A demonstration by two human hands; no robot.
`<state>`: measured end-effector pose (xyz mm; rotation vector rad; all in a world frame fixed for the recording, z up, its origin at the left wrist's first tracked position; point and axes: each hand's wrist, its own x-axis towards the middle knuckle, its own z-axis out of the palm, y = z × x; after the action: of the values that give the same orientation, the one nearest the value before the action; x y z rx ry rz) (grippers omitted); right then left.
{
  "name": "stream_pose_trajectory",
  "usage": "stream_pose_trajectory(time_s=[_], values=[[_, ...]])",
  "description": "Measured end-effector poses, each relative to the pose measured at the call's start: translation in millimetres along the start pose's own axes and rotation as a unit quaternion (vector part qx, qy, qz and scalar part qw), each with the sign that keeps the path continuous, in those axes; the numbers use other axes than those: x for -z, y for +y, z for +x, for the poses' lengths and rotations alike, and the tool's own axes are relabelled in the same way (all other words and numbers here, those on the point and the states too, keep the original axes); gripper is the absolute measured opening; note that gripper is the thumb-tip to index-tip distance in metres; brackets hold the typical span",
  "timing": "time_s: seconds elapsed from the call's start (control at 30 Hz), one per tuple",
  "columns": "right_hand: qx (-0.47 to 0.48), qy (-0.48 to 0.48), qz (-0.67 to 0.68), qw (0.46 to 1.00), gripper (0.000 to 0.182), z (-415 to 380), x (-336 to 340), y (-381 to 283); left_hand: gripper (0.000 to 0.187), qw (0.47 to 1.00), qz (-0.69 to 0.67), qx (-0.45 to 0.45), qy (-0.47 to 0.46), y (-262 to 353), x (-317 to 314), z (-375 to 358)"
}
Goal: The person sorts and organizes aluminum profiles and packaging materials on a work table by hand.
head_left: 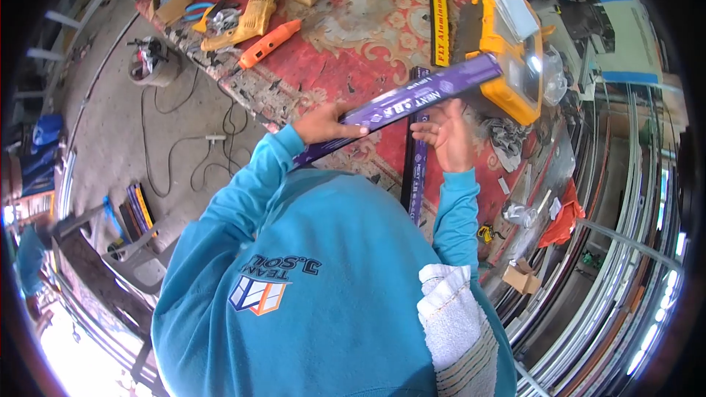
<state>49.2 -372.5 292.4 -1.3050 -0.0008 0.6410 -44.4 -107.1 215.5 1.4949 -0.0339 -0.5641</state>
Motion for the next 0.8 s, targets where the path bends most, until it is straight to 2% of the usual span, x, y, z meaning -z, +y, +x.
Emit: stream_pose_trajectory(time_s=[0.07,0.13,0.17,0.2,0.23,0.27,0.3,0.33,0.4,0.5,0.63,0.7,0.8], values=[[-0.023,0.017,-0.119,0.992,0.059,-4.8,9.0,7.0,0.075,0.993,0.091,-0.023,0.075,-13.4,3.8,-2.3],[-0.036,0.046,-0.148,0.987,0.059,-7.1,38.9,34.2,0.078,0.988,0.111,-0.048,0.093,-12.3,6.4,-12.5],[-0.010,0.057,-0.308,0.949,0.063,-4.8,74.0,66.8,0.076,0.990,0.066,-0.039,0.122,-10.5,6.3,-18.2],[0.014,0.067,-0.460,0.885,0.067,-5.2,96.4,89.9,0.073,0.988,0.020,-0.031,0.152,-8.7,10.7,-21.9],[0.037,0.078,-0.514,0.854,0.072,-16.2,102.5,100.9,0.072,0.973,0.068,-0.079,0.207,-33.0,18.4,-16.6],[0.058,0.089,-0.565,0.818,0.079,-31.5,108.0,111.8,0.072,0.973,0.074,-0.082,0.204,-33.0,24.9,-20.6],[0.004,0.103,-0.610,0.786,0.084,-42.9,114.2,123.4,0.068,0.968,0.066,-0.037,0.238,-32.7,28.1,-26.0],[0.005,0.107,-0.606,0.788,0.084,-55.5,113.3,130.9,0.064,0.961,0.057,0.010,0.271,-32.2,29.3,-30.3],[-0.162,0.166,-0.676,0.700,0.089,-76.9,106.5,148.6,0.059,0.958,0.021,0.013,0.287,-30.0,29.5,-31.6],[-0.188,0.208,-0.623,0.730,0.085,-93.4,110.3,178.4,0.049,0.939,-0.034,0.028,0.342,-23.6,28.6,-29.0],[-0.178,0.229,-0.589,0.754,0.076,-94.8,118.7,191.5,0.044,0.936,-0.035,0.071,0.343,-28.6,32.2,-9.3],[-0.070,0.272,-0.560,0.779,0.065,-96.3,126.2,199.4,0.038,0.935,-0.057,0.061,0.345,-38.9,34.3,6.1],[-0.017,0.326,-0.506,0.798,0.062,-102.7,108.7,170.3,0.035,0.926,-0.046,0.077,0.366,-19.1,17.9,20.6]])
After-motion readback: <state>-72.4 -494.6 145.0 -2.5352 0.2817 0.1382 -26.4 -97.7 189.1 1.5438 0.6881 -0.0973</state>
